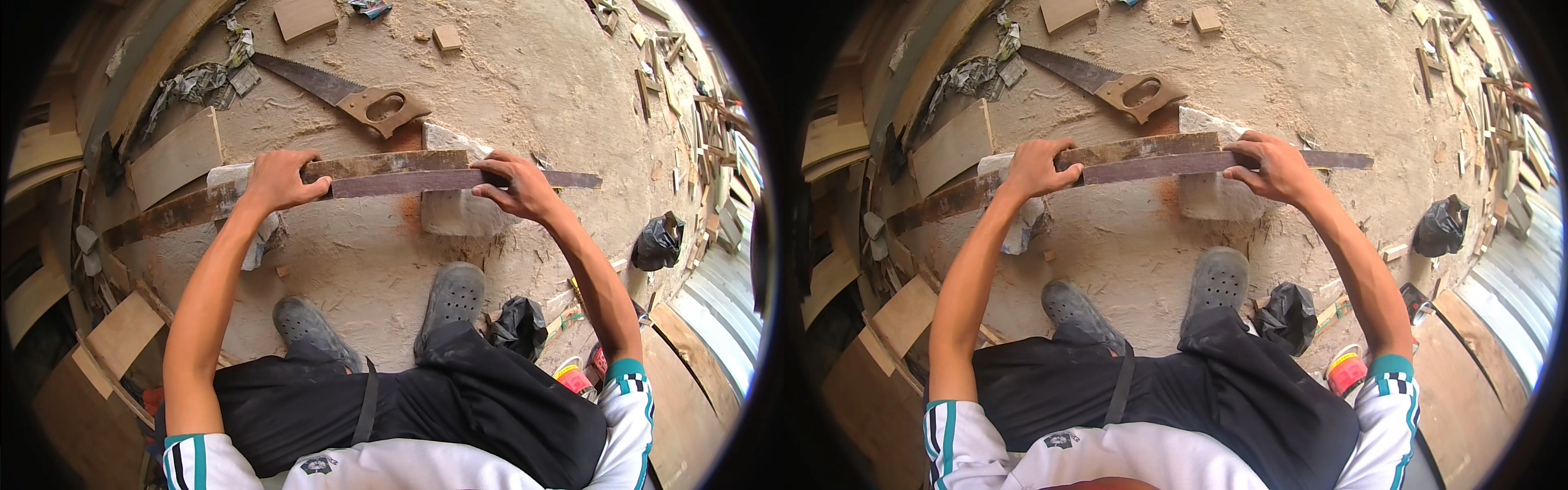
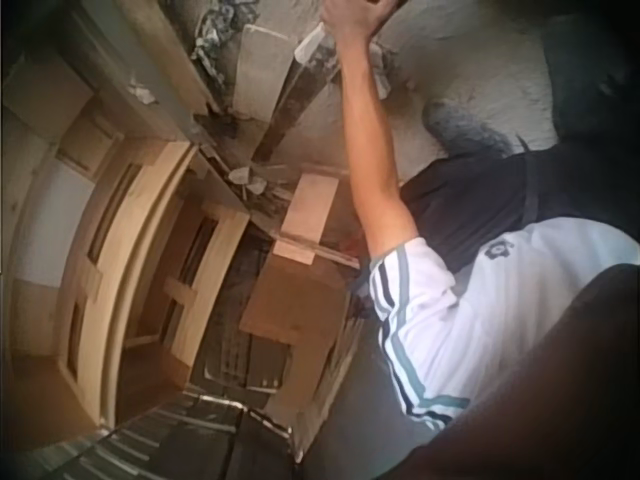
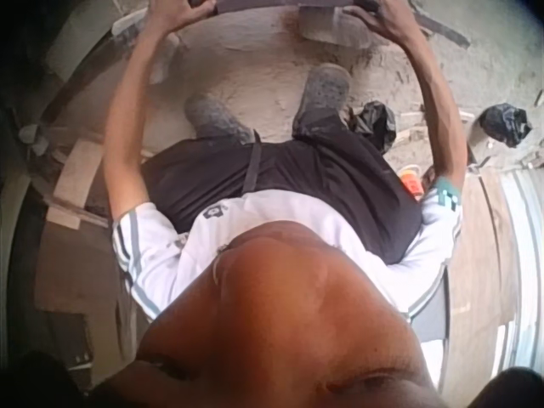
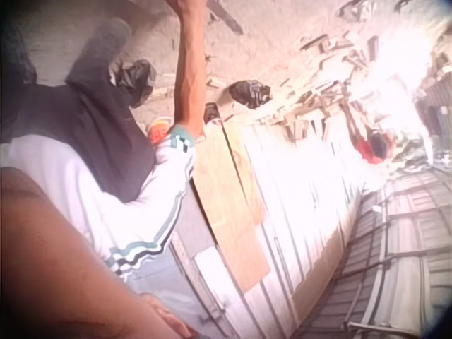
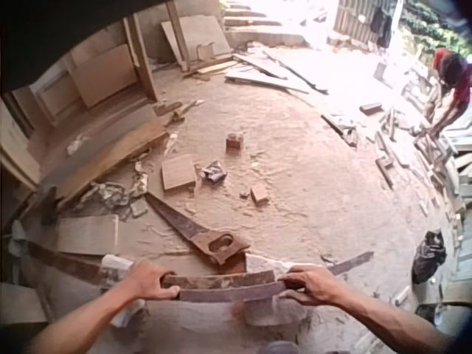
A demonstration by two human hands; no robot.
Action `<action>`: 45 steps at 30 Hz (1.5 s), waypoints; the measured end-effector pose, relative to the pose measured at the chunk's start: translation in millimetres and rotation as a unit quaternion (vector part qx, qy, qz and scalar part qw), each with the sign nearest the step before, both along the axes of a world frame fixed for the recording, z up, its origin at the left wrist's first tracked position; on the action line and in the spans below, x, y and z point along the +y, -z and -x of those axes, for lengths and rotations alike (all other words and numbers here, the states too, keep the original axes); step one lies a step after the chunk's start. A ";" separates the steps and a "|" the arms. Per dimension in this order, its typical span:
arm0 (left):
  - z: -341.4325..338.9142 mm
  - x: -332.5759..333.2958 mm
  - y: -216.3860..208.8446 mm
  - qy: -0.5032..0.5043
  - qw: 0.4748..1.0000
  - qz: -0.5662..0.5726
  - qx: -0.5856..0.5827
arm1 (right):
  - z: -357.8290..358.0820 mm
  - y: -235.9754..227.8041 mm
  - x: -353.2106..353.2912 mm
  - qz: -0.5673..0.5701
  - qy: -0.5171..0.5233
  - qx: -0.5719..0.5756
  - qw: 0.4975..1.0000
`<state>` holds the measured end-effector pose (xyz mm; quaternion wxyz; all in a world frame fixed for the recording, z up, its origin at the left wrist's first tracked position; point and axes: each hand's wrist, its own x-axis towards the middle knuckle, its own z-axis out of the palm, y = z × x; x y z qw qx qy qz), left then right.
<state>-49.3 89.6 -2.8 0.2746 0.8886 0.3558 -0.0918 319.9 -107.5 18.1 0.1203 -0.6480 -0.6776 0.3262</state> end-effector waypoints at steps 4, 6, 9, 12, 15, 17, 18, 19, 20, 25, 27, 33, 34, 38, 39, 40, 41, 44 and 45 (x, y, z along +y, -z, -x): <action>3.8 3.1 5.8 0.007 1.000 0.001 0.007 | 0.1 -4.6 -0.8 0.032 0.008 -0.009 0.999; 4.7 5.8 4.9 0.010 0.999 0.019 0.024 | -3.7 -13.2 -0.1 0.098 0.034 0.005 0.995; 2.1 12.9 2.2 0.025 0.996 0.063 0.050 | -14.5 -51.3 -3.8 0.092 0.144 0.026 0.985; -1.3 14.6 3.4 0.038 0.993 0.077 0.075 | -2.6 -79.9 -7.1 0.043 0.199 0.048 0.978; 5.4 16.1 10.9 0.022 0.996 0.062 0.055 | 55.6 -102.9 12.4 0.097 0.283 0.157 0.941; 0.2 15.4 0.2 0.030 0.990 0.105 0.087 | 103.9 -93.4 21.4 0.166 0.337 0.199 0.905; -0.1 17.4 -6.1 0.033 0.986 0.123 0.105 | 131.4 -78.8 22.7 0.157 0.343 0.205 0.903; -0.4 18.5 -7.1 0.040 0.986 0.119 0.106 | 158.1 -62.3 21.3 0.131 0.351 0.259 0.890; -0.7 17.4 -5.7 0.041 0.988 0.112 0.095 | 188.6 -61.4 20.1 0.141 0.376 0.280 0.872; -1.6 15.0 -6.4 0.030 0.992 0.100 0.068 | 284.1 0.5 4.3 0.002 0.501 0.302 0.811; -1.6 10.7 -15.3 0.022 0.993 0.078 0.085 | 303.3 13.3 -1.3 -0.029 0.519 0.270 0.811; 1.8 3.9 -17.1 -0.044 0.988 0.074 0.130 | 324.3 17.6 -9.4 -0.020 0.528 0.326 0.784; 2.6 3.9 -14.4 -0.052 0.988 0.067 0.131 | 322.6 17.2 -9.3 -0.019 0.524 0.333 0.783; 9.9 10.7 7.9 -0.055 0.992 0.078 0.082 | 314.3 16.4 -10.8 0.012 0.509 0.364 0.780; 9.0 11.3 6.0 -0.051 0.991 0.087 0.091 | 311.6 14.9 -11.2 0.024 0.504 0.371 0.780; 8.2 11.4 4.6 -0.048 0.989 0.096 0.099 | 310.1 17.6 -12.0 0.008 0.514 0.362 0.778; 7.4 8.7 1.5 -0.054 0.991 0.080 0.094 | 309.1 20.4 -12.1 -0.007 0.522 0.353 0.777; 4.2 0.0 -4.6 -0.065 0.993 0.049 0.086 | 304.8 25.9 -12.6 -0.109 0.546 0.261 0.789; 4.0 0.2 -6.3 -0.063 0.993 0.048 0.087 | 303.8 25.9 -12.9 -0.151 0.550 0.218 0.792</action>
